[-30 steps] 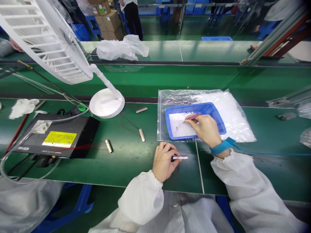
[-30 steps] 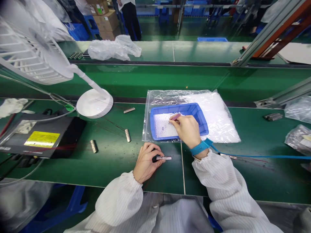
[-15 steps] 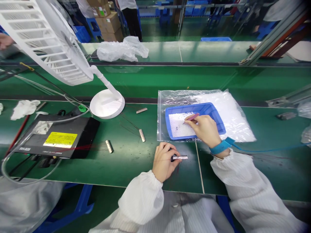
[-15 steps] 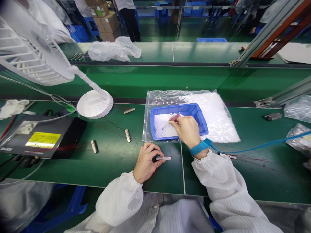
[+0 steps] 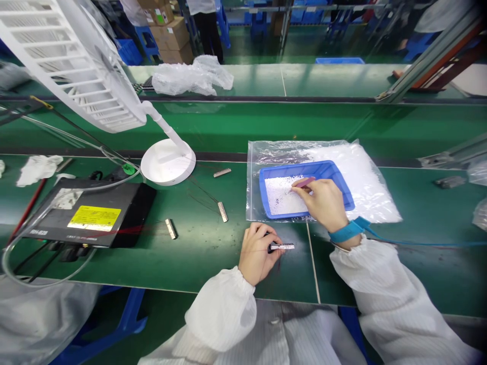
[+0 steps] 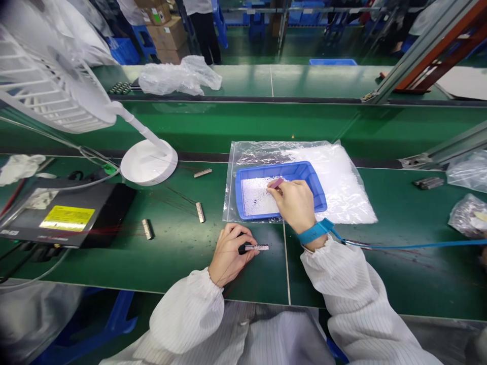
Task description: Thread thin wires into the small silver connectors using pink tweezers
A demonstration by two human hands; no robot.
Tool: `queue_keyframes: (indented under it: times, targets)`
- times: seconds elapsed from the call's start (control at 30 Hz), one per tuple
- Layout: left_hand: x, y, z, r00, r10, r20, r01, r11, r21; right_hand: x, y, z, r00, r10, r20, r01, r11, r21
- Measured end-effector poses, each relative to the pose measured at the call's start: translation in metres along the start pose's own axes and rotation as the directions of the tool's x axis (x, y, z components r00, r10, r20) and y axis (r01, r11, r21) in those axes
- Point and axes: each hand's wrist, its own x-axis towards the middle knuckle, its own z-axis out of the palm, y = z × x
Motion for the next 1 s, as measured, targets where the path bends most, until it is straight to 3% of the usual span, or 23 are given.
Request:
queue_keyframes:
  times: [0.23, 0.47, 1.0]
  targets:
    - [0.0, 0.0, 0.001, 1.0, -0.004, 0.001, 0.004, 1.0, 0.002, -0.003, 0.004, -0.01, 1.0, 0.027, 0.013, -0.026, 0.999, -0.03]
    - [0.0, 0.0, 0.0, 1.0, 0.006, -0.004, -0.006, 1.0, 0.004, -0.001, 0.0, -0.006, 0.998, 0.007, 0.062, -0.019, 0.981, 0.194]
    - [0.0, 0.0, 0.0, 1.0, 0.003, 0.006, -0.003, 1.0, 0.008, 0.006, -0.001, 0.004, 0.994, 0.01, 0.113, -0.021, 0.995, 0.098]
